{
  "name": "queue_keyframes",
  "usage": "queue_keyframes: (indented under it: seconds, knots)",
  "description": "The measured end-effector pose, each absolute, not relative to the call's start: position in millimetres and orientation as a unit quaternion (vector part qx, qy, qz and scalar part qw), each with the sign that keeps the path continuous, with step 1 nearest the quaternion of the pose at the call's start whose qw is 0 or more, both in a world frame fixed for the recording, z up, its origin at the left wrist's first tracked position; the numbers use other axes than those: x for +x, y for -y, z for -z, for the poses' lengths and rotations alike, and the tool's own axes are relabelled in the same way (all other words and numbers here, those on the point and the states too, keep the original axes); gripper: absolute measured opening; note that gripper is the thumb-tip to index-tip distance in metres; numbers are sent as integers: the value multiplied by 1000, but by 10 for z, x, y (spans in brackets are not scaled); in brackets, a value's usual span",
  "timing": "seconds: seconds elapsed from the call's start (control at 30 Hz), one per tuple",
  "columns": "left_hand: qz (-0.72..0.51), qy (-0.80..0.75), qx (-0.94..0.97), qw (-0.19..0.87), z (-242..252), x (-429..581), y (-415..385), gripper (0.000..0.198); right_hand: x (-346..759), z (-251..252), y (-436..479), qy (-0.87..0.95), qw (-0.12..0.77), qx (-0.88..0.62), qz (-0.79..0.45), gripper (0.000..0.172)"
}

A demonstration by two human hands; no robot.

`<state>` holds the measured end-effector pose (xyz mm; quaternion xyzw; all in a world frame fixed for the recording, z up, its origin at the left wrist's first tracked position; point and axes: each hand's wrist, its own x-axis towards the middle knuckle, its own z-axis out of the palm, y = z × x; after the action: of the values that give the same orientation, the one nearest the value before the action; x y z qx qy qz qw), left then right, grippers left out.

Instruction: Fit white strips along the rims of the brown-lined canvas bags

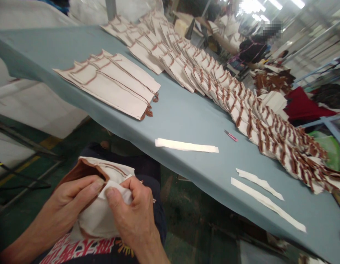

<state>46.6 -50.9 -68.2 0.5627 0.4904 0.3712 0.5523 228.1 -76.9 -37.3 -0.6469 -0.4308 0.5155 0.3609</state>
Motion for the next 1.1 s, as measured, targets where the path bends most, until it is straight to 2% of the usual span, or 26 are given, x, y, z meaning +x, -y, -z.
queue_keyframes:
  seconds: [0.47,0.77,1.1]
  knots:
    - [-362,-558,483,570,505,596,560,48,2259,481,739,410,372,-629,-546,42]
    - [-375,-508,537,559,812,480,525,53,2255,532,730,417,366,-632,-541,40]
    - [-369,-525,497,584,754,501,563,53,2228,573,706,413,341,-637,-555,44]
